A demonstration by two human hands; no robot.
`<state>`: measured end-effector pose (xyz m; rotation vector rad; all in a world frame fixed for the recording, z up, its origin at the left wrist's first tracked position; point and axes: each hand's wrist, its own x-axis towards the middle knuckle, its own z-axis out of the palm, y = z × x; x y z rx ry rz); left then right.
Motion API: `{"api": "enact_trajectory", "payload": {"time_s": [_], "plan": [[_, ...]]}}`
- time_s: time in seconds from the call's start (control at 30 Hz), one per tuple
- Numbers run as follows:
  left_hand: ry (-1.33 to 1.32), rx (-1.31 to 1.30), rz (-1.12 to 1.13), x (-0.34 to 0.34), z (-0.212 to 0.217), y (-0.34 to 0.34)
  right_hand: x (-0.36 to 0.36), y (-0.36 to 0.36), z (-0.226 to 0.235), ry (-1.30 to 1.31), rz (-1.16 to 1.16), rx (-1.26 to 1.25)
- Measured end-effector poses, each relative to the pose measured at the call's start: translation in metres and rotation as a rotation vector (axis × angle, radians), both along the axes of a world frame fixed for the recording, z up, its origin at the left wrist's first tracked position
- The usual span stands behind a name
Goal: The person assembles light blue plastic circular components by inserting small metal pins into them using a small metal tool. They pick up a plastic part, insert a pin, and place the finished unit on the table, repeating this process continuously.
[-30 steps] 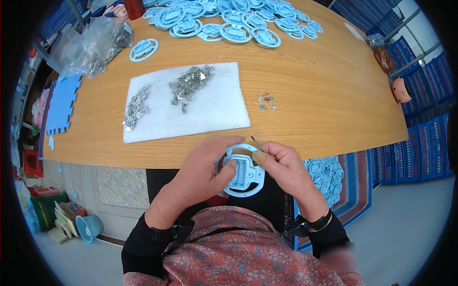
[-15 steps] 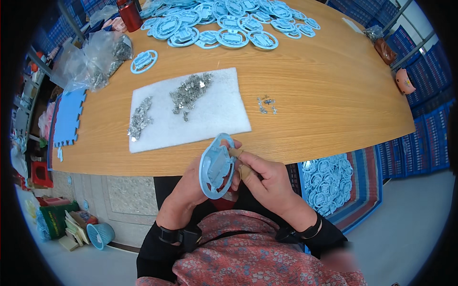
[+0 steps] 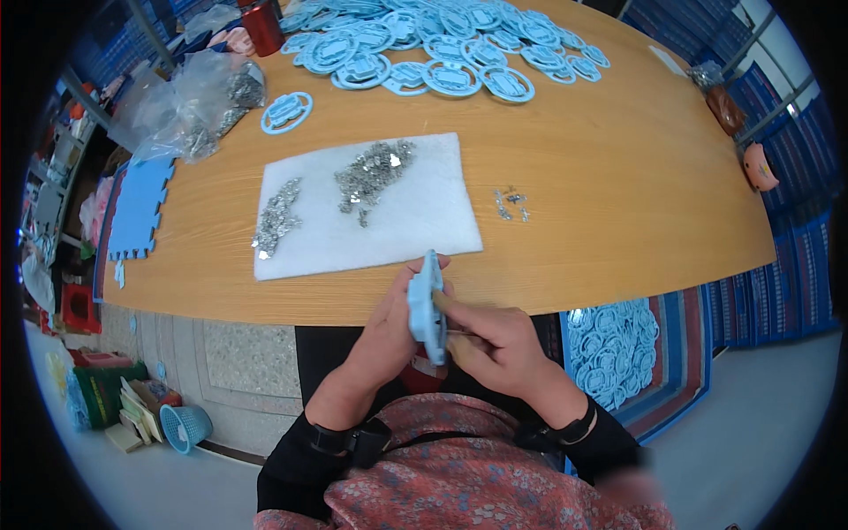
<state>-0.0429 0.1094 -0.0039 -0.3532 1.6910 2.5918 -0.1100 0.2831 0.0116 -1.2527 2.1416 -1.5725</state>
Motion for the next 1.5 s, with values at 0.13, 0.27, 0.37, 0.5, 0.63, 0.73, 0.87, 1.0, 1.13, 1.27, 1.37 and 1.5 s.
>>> {"api": "enact_trajectory", "payload": {"time_s": [0.13, 0.27, 0.37, 0.5, 0.63, 0.73, 0.87, 1.0, 1.13, 1.27, 1.37, 1.5], "plan": [[-0.034, -0.012, 0.107, -0.001, 0.007, 0.013, 0.011, 0.005, 0.010, -0.355, -0.004, -0.129], [0.123, -0.105, 0.006, 0.008, 0.005, 0.002, 0.013, 0.009, 0.017, -0.401, -0.200, -0.145], [0.195, -0.294, 0.029, 0.020, 0.026, -0.011, -0.009, 0.016, 0.026, -0.509, -0.130, -0.117], [0.251, -0.725, -0.053, 0.024, 0.052, -0.040, -0.015, -0.006, 0.041, -0.488, 0.075, 0.142], [0.020, -0.436, -0.023, 0.034, 0.032, -0.068, -0.042, -0.056, 0.034, -0.219, -0.047, 0.246], [-0.011, -0.301, 0.112, 0.036, 0.013, -0.076, -0.066, -0.095, 0.024, 0.276, -0.079, 0.316], [-0.057, -0.219, 0.103, 0.038, 0.010, -0.082, -0.081, -0.138, 0.018, 0.481, -0.035, 0.392], [-0.034, -0.220, 0.118, 0.037, 0.009, -0.082, -0.092, -0.154, 0.011, 0.583, 0.045, 0.522], [-0.059, -0.324, 0.184, 0.033, 0.010, -0.084, -0.089, -0.148, 0.020, 0.313, -0.016, 0.469], [0.050, -0.505, 0.304, 0.013, 0.006, -0.079, -0.072, -0.131, 0.030, -0.136, -0.036, 0.320], [0.100, -0.545, 0.262, 0.003, 0.005, -0.077, -0.058, -0.121, 0.030, -0.207, -0.023, 0.240], [0.112, -0.580, 0.222, 0.005, 0.005, -0.074, -0.054, -0.106, 0.033, -0.304, 0.002, 0.192]]}}
